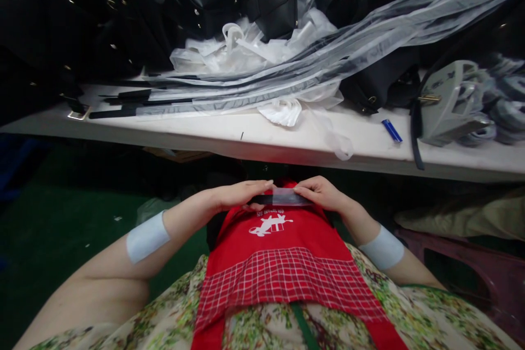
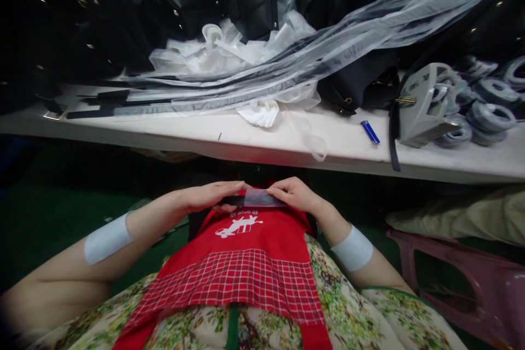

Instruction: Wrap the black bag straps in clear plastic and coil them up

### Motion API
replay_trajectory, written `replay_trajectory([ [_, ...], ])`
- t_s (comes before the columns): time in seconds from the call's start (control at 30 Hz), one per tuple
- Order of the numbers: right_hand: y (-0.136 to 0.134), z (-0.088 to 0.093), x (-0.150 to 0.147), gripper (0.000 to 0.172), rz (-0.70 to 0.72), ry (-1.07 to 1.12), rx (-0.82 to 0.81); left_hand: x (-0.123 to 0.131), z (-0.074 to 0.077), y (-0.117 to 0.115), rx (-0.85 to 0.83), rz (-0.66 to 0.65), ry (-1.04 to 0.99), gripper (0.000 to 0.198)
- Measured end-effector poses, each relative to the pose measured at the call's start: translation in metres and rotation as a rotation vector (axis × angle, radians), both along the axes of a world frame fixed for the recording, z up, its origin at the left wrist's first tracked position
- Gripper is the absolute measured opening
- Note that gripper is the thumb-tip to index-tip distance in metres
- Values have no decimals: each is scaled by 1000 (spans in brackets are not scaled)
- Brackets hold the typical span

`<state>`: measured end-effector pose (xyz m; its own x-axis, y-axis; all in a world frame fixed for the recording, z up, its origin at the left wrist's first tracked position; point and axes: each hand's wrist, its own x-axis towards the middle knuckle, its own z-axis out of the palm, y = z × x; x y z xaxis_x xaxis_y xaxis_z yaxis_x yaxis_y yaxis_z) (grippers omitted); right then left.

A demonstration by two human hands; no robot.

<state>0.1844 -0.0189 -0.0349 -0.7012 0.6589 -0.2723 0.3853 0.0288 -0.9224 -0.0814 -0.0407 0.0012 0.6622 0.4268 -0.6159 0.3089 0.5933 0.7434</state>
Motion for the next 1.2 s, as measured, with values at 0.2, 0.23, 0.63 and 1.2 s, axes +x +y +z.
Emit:
replay_trajectory([
  [0.2,1,11,-13,44,25,-11,96,18,1,-2,-52,138,169,77],
  [0.23,1,14,-17,43,48,-35,141,22,1,-2,-62,167,204,79],
  [0.63,5,25,-24,42,99,-120,250,33,0,9,-422,413,-7,82],
  [1.2,3,26,-32,32,124,-142,309,33,-8,-2,-439,220,-116,42],
])
